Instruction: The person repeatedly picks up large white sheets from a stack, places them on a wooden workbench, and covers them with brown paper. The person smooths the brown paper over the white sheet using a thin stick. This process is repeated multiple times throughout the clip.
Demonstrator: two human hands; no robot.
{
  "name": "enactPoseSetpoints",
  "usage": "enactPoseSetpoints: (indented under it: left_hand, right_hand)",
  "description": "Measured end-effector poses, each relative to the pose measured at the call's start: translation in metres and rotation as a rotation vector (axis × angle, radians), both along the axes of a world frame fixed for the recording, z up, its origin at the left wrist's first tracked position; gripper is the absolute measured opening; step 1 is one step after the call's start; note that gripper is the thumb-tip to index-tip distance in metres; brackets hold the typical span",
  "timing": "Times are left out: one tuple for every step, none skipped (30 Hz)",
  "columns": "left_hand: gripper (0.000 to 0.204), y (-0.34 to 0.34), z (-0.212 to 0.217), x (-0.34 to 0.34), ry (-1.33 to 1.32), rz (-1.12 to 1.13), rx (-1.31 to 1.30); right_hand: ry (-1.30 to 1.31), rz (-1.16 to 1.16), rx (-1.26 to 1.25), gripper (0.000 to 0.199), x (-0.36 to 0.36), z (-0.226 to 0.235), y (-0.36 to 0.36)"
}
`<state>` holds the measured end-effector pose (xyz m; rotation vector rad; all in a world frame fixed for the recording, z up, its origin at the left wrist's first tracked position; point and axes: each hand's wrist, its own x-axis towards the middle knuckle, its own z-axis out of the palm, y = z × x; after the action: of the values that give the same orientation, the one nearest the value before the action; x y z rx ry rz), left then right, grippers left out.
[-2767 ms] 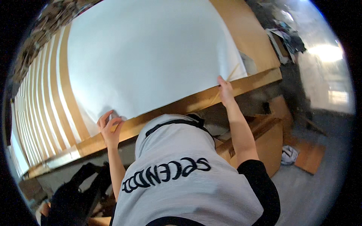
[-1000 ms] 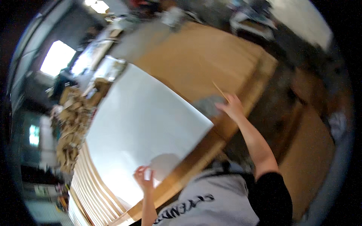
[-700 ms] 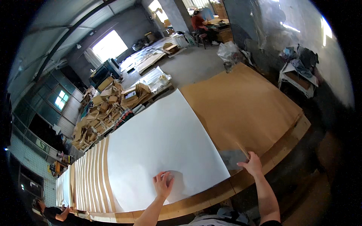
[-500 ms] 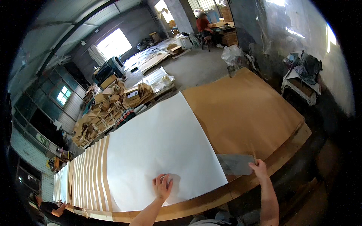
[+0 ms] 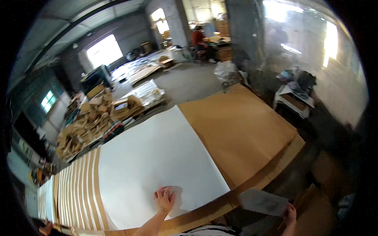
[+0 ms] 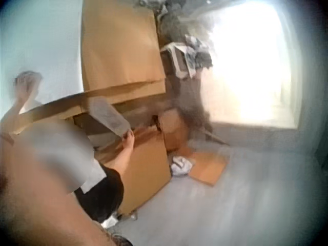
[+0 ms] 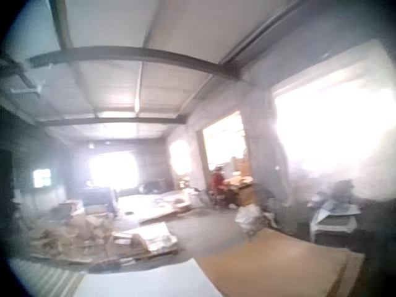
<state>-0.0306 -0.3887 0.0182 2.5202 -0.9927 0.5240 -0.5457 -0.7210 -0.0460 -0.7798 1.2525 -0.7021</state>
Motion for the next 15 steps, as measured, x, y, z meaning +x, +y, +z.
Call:
enactPoseSetpoints:
  left_hand:
    - [0.029,0.000,0.003,-0.001,-0.003,-0.008,-0.008]
    - [0.029,0.000,0.008,-0.001,-0.012,-0.016,-0.014]
    - [0.030,0.001,0.012,-0.003,-0.009,-0.010,-0.010]
    - [0.031,-0.002,0.011,-0.004,-0.004,-0.026,-0.015]
    - [0.032,-0.005,0.008,-0.005,0.003,-0.046,-0.012]
    - [0.032,-0.010,0.004,-0.006,0.013,-0.063,-0.015]
    - [0.033,-0.018,-0.004,-0.008,0.028,-0.092,-0.017]
    - [0.033,-0.015,-0.007,-0.009,0.032,-0.088,-0.006]
    - [0.033,-0.010,-0.003,-0.009,0.025,-0.088,-0.006]
    - [0.033,-0.001,0.000,-0.006,0.008,-0.062,0.007]
    - [0.034,-0.005,0.001,-0.008,0.004,-0.068,-0.013]
    - [0.034,-0.012,-0.001,-0.012,0.013,-0.098,-0.028]
    - [0.034,-0.013,-0.004,-0.013,0.017,-0.106,-0.033]
    - [0.034,-0.006,-0.002,-0.009,0.002,-0.079,-0.020]
    - [0.034,0.001,0.007,-0.005,-0.014,-0.057,-0.009]
  right_hand:
    - [0.074,0.043,0.022,0.021,0.010,0.006,0.010]
    - [0.140,0.087,0.050,0.020,0.030,0.016,0.017]
    - [0.192,0.121,0.026,0.021,0.052,0.016,0.021]
    - [0.221,0.194,-0.085,0.023,0.063,0.004,0.022]
    - [0.320,0.212,-0.041,0.025,0.084,0.008,0.027]
    - [0.359,0.253,0.000,0.025,0.096,0.005,0.029]
    - [0.362,0.265,-0.010,0.028,0.102,-0.005,0.030]
    - [0.368,0.295,0.007,0.030,0.124,0.002,0.036]
    - [0.330,0.433,-0.005,0.031,0.127,-0.037,0.025]
    - [0.235,0.433,0.026,0.031,0.160,-0.027,0.034]
    - [0.303,0.437,-0.076,0.034,0.164,-0.063,0.030]
    - [0.371,0.475,-0.216,0.038,0.163,-0.105,0.020]
    - [0.435,0.533,-0.348,0.042,0.164,-0.131,0.015]
    - [0.484,0.513,-0.301,0.040,0.184,-0.130,0.024]
    - [0.526,0.507,-0.252,0.039,0.222,-0.100,0.043]
